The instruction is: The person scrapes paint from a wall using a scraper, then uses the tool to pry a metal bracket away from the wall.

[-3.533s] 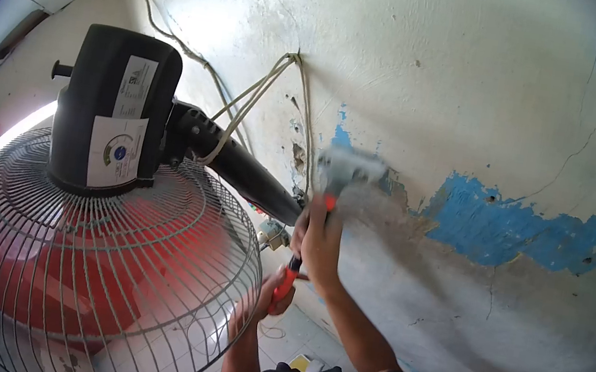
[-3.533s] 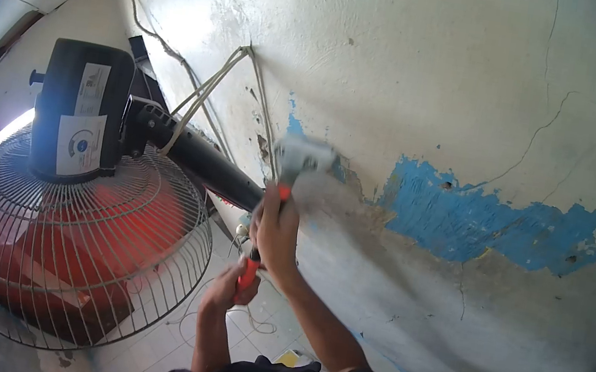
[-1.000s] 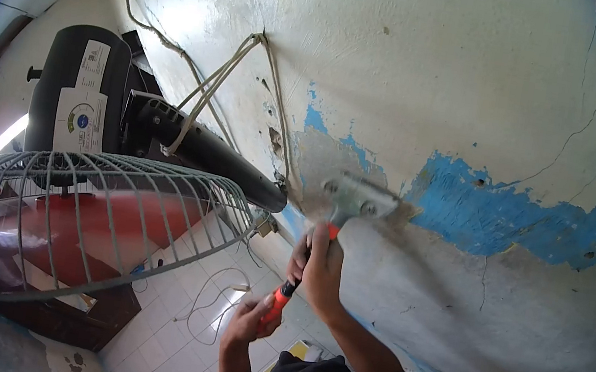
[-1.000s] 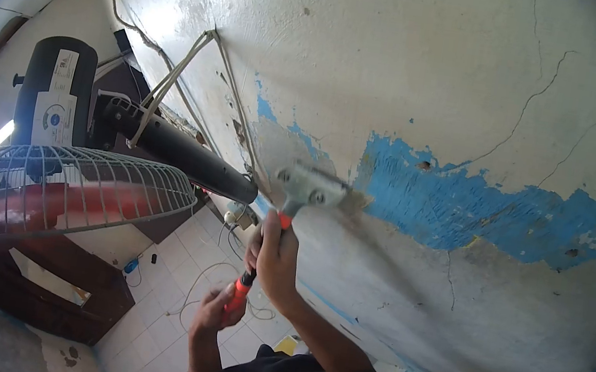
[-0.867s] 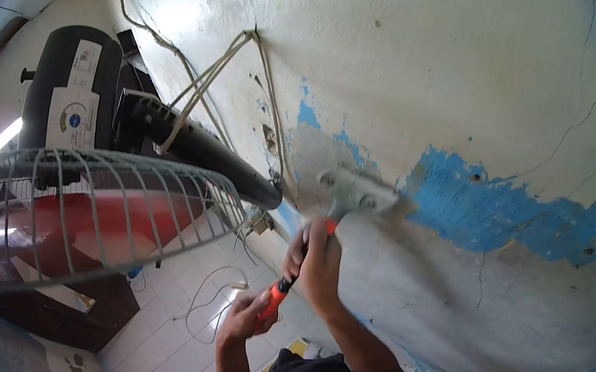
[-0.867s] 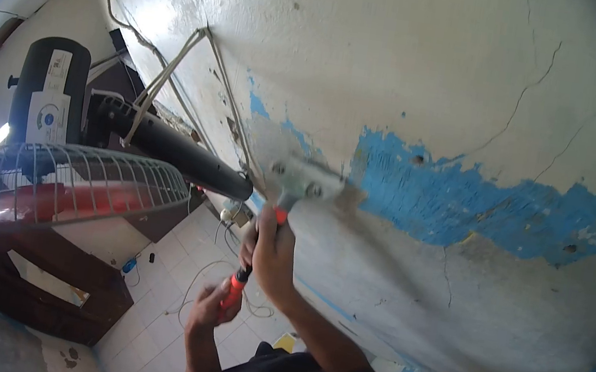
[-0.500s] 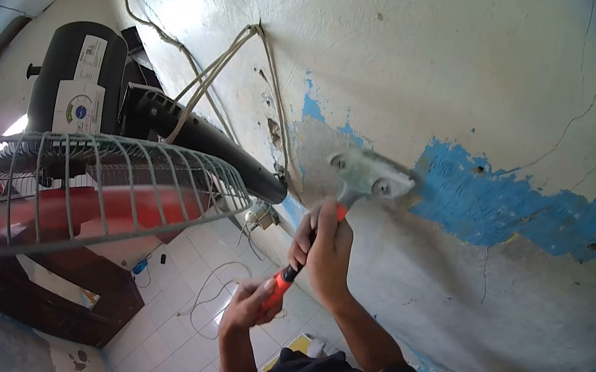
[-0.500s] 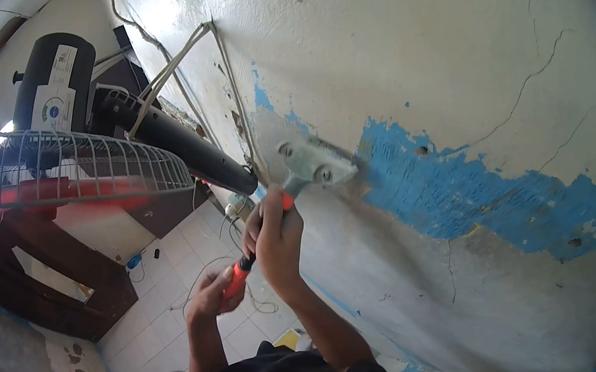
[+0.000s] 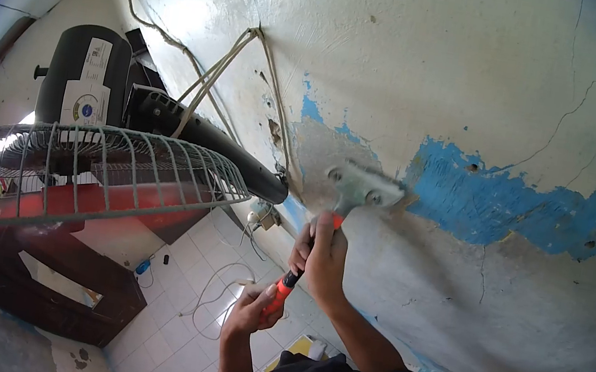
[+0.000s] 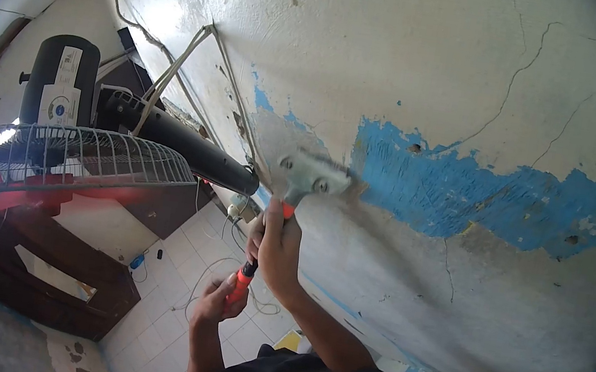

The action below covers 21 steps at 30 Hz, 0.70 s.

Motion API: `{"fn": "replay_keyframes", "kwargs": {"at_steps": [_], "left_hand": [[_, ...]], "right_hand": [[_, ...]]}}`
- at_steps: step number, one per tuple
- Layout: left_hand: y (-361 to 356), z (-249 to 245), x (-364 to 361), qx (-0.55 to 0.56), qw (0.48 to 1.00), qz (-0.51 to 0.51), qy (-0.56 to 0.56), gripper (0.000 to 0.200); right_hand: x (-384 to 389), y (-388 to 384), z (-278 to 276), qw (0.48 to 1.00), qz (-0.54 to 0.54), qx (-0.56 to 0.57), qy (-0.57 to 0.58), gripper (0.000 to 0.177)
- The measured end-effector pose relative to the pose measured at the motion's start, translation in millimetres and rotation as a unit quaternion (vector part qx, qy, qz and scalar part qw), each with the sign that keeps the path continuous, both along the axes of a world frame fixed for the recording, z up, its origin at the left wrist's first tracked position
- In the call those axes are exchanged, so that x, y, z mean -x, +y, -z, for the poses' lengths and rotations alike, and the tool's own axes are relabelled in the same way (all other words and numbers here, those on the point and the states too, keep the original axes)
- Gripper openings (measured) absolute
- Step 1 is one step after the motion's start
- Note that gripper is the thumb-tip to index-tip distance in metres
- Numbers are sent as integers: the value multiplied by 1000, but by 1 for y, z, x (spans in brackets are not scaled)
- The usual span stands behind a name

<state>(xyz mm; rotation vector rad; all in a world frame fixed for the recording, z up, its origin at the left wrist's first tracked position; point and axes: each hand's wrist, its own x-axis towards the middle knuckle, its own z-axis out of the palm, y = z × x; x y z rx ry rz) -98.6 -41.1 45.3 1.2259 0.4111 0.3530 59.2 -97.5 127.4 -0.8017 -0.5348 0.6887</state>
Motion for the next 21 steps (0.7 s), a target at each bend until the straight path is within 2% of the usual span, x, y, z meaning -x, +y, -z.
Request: {"fn": "replay_keyframes", "kwargs": {"at_steps": [3, 4, 7, 10, 11, 15, 17, 19, 21], "left_hand": [[2, 1, -4, -16, 999, -38, 18, 45], [3, -13, -10, -30, 999, -40, 3, 44], [16, -17, -5, -55, 998, -39, -11, 47], [3, -3, 3, -10, 999, -21, 28, 48], [5, -1, 1, -25, 999, -27, 21, 48], [12, -15, -3, -25, 999, -29, 4, 44], [15, -18, -2, -55, 998, -37, -6, 42], [0, -17, 0, -9, 999, -32, 6, 42], [4, -7, -3, -12, 999, -30, 12, 43]], "right_hand": [[-2, 1, 3, 1000, -7, -7, -15, 40], [-7, 1, -14, 999, -11, -24, -27, 41], [-6, 9, -20, 998, -16, -50, -25, 41], [2, 5, 9, 1000, -12, -14, -13, 40], [-1, 6, 16, 1000, -9, -10, -12, 40], [-5, 5, -27, 999, -4, -25, -24, 41], [-5, 12, -23, 999, 2, -24, -28, 42], [-2, 4, -17, 1000, 4, -4, -16, 43], [-1, 5, -7, 1000, -7, -4, -15, 42]]}}
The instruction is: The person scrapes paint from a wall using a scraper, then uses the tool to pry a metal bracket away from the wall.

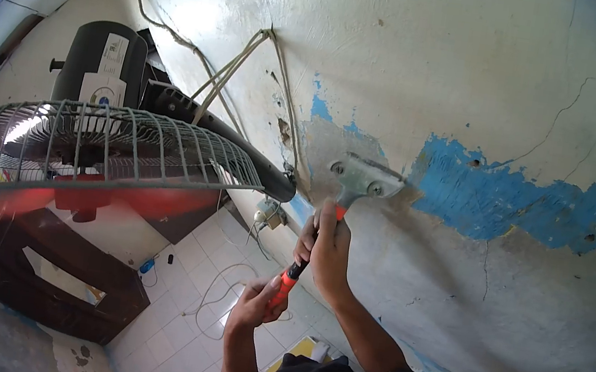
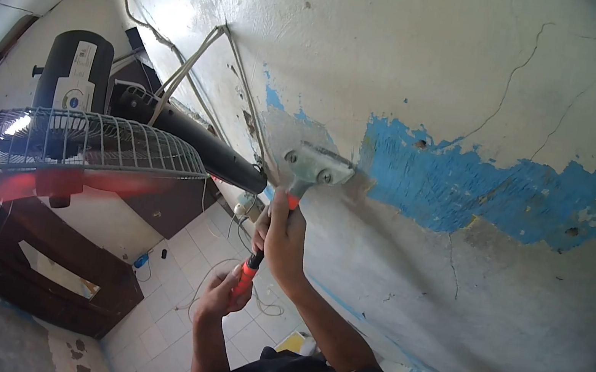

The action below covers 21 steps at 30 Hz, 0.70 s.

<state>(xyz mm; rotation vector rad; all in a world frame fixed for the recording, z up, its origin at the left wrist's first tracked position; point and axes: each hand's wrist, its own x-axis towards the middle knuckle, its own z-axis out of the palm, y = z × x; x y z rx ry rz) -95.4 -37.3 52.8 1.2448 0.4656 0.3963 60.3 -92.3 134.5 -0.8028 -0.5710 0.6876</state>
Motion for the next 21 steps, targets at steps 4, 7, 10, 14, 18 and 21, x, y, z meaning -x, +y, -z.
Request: {"fn": "replay_keyframes", "kwargs": {"at_steps": [4, 7, 10, 14, 18, 21], "left_hand": [[7, -12, -3, -28, 999, -27, -11, 46], [1, 0, -3, 1, 1000, -2, -19, 46], [-5, 23, -6, 41, 999, 2, -25, 46], [-5, -6, -28, 19, 997, 7, -69, 44], [-6, 0, -21, -13, 999, -7, -38, 44], [-6, 37, -6, 38, 999, -2, 6, 50]], "right_hand": [[-5, 5, -17, 1000, 0, -13, -15, 42], [-2, 8, -4, 1000, 16, -6, -10, 41], [-6, 7, 10, 1000, 10, 12, -23, 42], [-15, 4, -24, 999, 5, 7, -53, 45], [-16, 2, -11, 998, -12, 10, -58, 46], [-6, 3, 21, 998, -10, 50, -30, 45]]}}
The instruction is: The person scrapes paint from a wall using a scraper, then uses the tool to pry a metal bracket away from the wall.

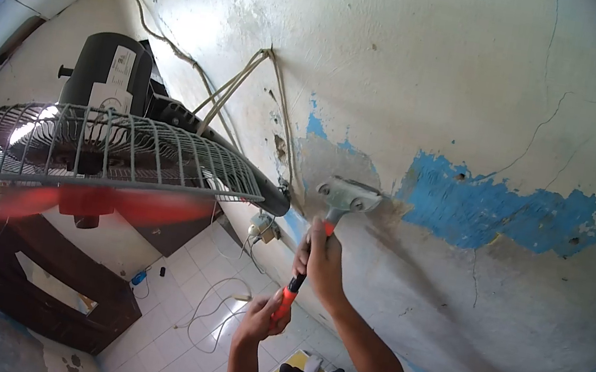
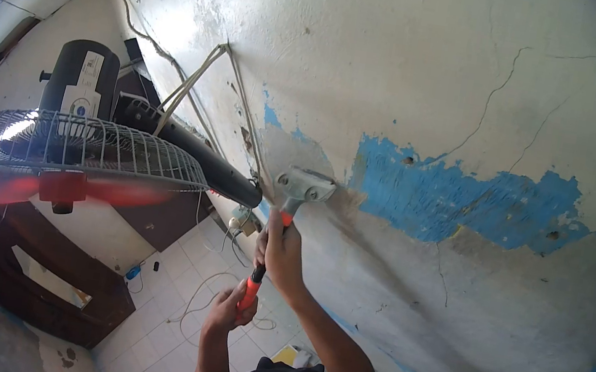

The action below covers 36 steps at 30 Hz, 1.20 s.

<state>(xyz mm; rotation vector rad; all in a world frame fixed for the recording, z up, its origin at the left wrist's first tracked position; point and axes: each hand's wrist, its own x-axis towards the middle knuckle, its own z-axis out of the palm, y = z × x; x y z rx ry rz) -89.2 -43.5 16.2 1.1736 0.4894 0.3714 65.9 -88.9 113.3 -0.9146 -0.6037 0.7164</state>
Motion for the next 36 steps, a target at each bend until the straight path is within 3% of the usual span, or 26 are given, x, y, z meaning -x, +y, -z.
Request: {"fn": "replay_keyframes", "kwargs": {"at_steps": [1, 3, 6, 11, 16, 20, 23, 26, 28, 32, 36], "left_hand": [[-5, -6, 2, 30, 1000, 0, 3, 51], [4, -26, -5, -48, 999, 1, -6, 49], [8, -56, -9, -55, 997, 3, -63, 45], [4, -20, 7, -18, 1000, -8, -15, 43], [14, -66, -14, -56, 996, -11, -70, 48], [16, -31, -1, -4, 998, 33, -52, 46], [6, -14, 9, 37, 999, 4, -17, 44], [20, -42, 2, 16, 999, -2, -40, 43], [26, -54, -1, -36, 998, -15, -41, 45], [12, -24, 13, 13, 1000, 0, 21, 48], [22, -37, -1, -15, 1000, 7, 0, 50]], "right_hand": [[-3, 2, -3, 1000, -1, -12, -13, 44], [-8, 5, -19, 999, -8, -33, -29, 43], [-9, 3, -46, 998, -25, -53, -26, 42], [2, 6, -2, 999, -24, -25, -1, 40], [-14, 13, -63, 997, -24, -71, -30, 41], [-7, 12, -31, 998, -32, -43, -14, 41], [-1, 14, 6, 1000, -17, -4, -18, 42], [-8, 14, -44, 999, -35, -24, -34, 42], [-6, 19, -42, 998, -43, -39, -23, 42], [1, 17, -9, 999, -45, -14, 7, 42], [-10, 18, -34, 998, -55, -32, -20, 40]]}}
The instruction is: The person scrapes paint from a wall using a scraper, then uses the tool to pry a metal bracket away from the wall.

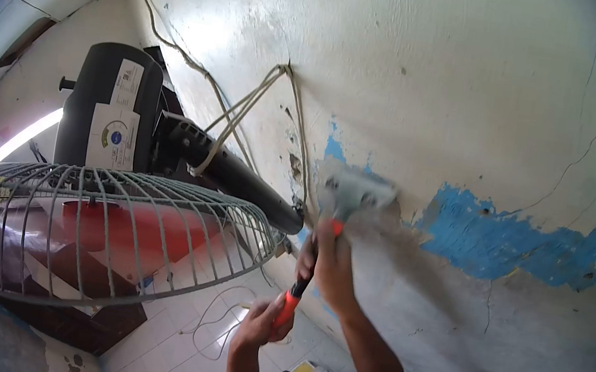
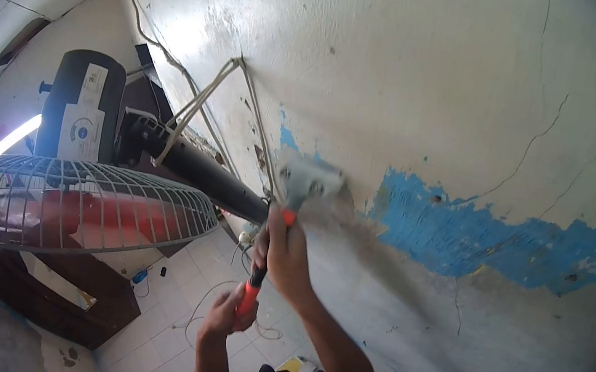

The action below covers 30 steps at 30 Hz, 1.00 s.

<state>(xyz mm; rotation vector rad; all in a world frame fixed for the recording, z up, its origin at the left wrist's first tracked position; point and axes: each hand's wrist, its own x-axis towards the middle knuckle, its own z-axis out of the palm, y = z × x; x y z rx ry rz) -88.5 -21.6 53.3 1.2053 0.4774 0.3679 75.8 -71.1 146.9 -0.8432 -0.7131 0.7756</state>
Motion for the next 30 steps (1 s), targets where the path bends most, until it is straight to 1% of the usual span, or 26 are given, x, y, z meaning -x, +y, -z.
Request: {"fn": "replay_keyframes", "kwargs": {"at_steps": [2, 3, 5, 6, 9, 10, 12, 14, 17, 18, 20, 21, 22, 25, 28, 30], "left_hand": [[-1, -21, -8, 0, 999, -5, -39, 51], [0, -26, -9, -2, 999, -7, -50, 51], [0, 2, 2, 37, 999, 7, -21, 48], [-2, 15, 7, 58, 998, 15, -8, 46], [-7, 20, 4, 82, 996, 13, -31, 43], [-6, 6, 0, 76, 997, 8, -21, 44], [-6, -14, -5, 71, 997, 3, -36, 40], [-4, -21, -6, 67, 996, 8, -53, 38], [-6, 13, 7, 69, 997, 39, -8, 44], [-9, 10, 6, 84, 996, 28, -23, 40], [-4, 3, -1, 79, 995, 34, -44, 40], [-2, -3, -2, 78, 995, 34, -49, 40], [2, -12, -5, 37, 997, 40, -46, 42], [-6, -46, -15, -4, 999, 0, -46, 44], [-1, 0, 1, 43, 998, 40, -29, 45], [3, 19, 3, 51, 997, 57, -23, 46]], "right_hand": [[-5, -1, -28, 1000, 8, -6, -22, 39], [-4, 0, -26, 1000, 6, -6, -16, 39], [0, -2, -10, 1000, 4, -4, -8, 39], [2, -2, 8, 1000, -10, -1, 9, 39], [2, 2, 26, 1000, -13, 22, -7, 39], [-1, 3, 10, 1000, -11, 20, -13, 39], [-5, 4, -14, 999, -29, 16, -6, 39], [-7, 4, -21, 999, -32, 8, -10, 38], [-1, 1, 18, 999, -42, 13, 21, 39], [4, 2, 21, 999, -29, 15, 21, 41], [-3, 3, 13, 1000, -27, 0, -1, 42], [-3, 3, 0, 1000, -29, -7, -6, 42], [-8, 3, -17, 999, -25, -14, -41, 43], [-10, 1, -40, 999, -10, -7, -40, 43], [-2, 3, 7, 1000, -18, -1, -21, 43], [-4, 4, 9, 999, -21, 11, -29, 43]]}}
